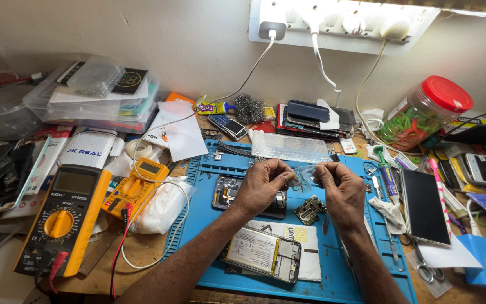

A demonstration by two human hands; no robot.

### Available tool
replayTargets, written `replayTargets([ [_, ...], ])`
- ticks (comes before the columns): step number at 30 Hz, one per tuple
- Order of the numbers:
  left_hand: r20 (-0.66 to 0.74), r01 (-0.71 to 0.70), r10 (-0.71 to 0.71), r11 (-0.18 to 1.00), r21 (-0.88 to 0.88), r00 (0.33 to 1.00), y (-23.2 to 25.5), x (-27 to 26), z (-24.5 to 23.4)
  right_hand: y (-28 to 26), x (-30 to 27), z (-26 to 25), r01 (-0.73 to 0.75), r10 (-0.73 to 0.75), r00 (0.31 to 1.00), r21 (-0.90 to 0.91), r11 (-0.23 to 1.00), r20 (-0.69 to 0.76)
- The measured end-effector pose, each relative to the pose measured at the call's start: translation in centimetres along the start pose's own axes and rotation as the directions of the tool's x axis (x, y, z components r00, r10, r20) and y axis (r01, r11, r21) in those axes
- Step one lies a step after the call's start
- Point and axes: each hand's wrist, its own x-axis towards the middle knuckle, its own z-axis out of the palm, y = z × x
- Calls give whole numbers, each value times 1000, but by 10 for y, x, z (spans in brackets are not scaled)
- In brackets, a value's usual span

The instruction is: The person is repairing a disassembled smartphone on a cluttered workbench. They use tweezers to manipulate small internal components and apply adhesive from a tube to secure parts within the phone's chassis.

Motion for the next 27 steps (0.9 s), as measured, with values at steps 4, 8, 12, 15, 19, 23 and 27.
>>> replayTargets([
  [4, 2, 55, -55, 998, -9, 999, 1, 2, -1, -2, 0, 1, -1, 0, 1000, -63, 998, -10],
  [8, 21, 139, -137, 987, -85, 990, 0, 1, -4, 4, -2, -1, 70, -72, 997, 71, 995, 17],
  [12, 50, 183, -178, 973, -141, 983, 0, 2, -7, 7, -1, -1, 142, -137, 985, -37, 989, 106],
  [15, 79, 182, -172, 973, -139, 982, -1, 3, -9, 10, -1, -1, -67, 48, 983, 104, 992, 179],
  [19, 75, 103, -97, 992, -77, 992, -1, 4, -12, 24, 5, -2, -240, 158, 945, 283, 929, 285],
  [23, -60, 56, -43, 970, 237, 997, 6, 1, -10, 30, 7, -6, -320, 212, 926, 349, 881, 312],
  [27, -101, -204, 243, 933, 296, 965, 5, -2, -7, 31, 5, 0, -363, 261, 915, 347, 865, 307],
])
